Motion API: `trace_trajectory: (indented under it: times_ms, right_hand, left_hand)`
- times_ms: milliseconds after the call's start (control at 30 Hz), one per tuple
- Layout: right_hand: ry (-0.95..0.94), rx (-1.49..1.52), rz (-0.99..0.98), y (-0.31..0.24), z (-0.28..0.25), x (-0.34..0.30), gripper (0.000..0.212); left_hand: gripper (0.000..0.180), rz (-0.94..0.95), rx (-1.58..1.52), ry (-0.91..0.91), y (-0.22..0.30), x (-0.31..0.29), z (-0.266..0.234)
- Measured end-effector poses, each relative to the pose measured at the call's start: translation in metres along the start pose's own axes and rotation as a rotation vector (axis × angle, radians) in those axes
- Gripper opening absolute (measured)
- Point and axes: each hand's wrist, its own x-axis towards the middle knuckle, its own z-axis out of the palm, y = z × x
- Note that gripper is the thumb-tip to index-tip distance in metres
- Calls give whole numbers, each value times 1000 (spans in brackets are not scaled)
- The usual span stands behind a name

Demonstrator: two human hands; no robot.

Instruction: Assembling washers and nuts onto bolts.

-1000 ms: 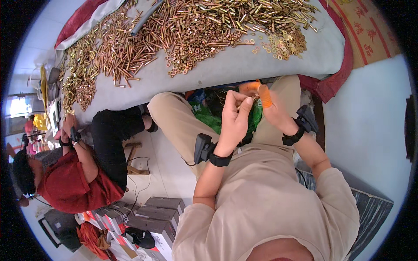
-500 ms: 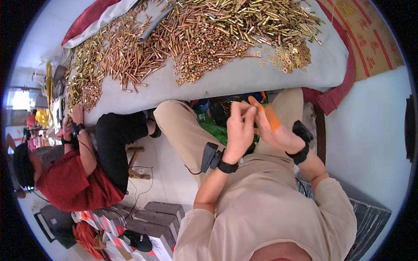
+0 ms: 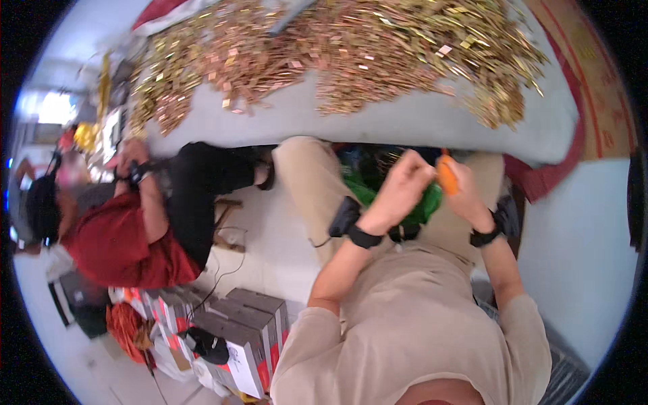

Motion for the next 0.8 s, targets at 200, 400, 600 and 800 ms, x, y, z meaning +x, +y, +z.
trace_trajectory:
  times_ms: [200, 400, 600, 800]
  right_hand:
    - [-110, -57, 294, 24, 4, -1, 18]
    - [-125, -98, 320, 34, 0, -5, 23]
    - [-23, -62, 315, 31, -15, -2, 22]
    - [259, -55, 279, 43, -48, 33, 22]
  left_hand:
    - [17, 373, 595, 83, -11, 20, -29]
    - [17, 484, 924, 693, 36, 78, -148]
    - [13, 227, 1746, 662, 65, 107, -205]
    - [13, 338, 2019, 647, 68, 109, -213]
